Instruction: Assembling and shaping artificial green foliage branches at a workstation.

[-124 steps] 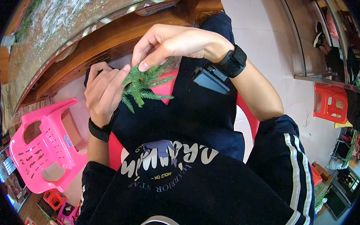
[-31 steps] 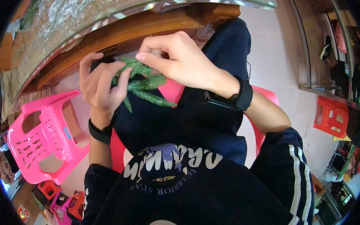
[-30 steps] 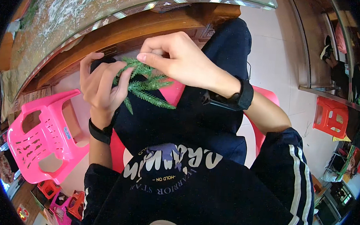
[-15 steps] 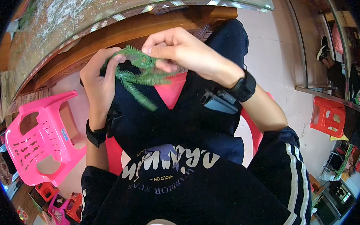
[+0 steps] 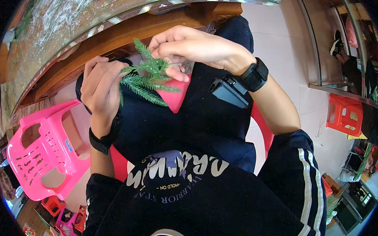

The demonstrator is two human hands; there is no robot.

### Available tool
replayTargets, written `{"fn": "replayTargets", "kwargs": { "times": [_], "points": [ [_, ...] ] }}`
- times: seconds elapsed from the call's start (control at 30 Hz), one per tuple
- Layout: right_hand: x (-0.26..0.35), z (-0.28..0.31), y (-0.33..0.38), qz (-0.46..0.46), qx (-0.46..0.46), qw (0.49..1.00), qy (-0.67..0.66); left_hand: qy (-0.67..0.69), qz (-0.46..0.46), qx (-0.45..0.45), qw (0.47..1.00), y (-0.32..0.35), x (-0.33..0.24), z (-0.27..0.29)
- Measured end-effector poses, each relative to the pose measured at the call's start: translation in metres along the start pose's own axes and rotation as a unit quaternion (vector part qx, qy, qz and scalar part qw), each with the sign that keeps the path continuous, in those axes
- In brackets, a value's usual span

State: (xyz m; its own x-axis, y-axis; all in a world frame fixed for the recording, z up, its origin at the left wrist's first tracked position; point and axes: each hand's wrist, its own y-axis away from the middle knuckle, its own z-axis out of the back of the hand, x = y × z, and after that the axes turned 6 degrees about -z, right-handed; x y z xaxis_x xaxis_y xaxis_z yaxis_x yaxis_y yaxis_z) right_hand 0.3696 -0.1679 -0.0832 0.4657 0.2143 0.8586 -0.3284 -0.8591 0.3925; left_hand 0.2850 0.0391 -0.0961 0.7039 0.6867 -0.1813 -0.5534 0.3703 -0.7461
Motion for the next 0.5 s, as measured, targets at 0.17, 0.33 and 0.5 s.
{"fn": "replayTargets", "kwargs": {
  "times": [0.17,0.33,0.5],
  "points": [
    [-0.012,-0.004,-0.01,0.081,-0.166,0.962,0.202,-0.051,0.038,0.057,0.996,0.004,0.0,-0.004],
    [-0.025,0.001,-0.018,0.24,-0.328,0.763,0.502,-0.046,0.059,0.075,0.994,0.003,-0.002,-0.004],
    [-0.024,0.005,-0.02,0.261,-0.317,0.828,0.381,0.001,0.18,0.031,0.983,0.006,0.001,-0.003]
  ]
}}
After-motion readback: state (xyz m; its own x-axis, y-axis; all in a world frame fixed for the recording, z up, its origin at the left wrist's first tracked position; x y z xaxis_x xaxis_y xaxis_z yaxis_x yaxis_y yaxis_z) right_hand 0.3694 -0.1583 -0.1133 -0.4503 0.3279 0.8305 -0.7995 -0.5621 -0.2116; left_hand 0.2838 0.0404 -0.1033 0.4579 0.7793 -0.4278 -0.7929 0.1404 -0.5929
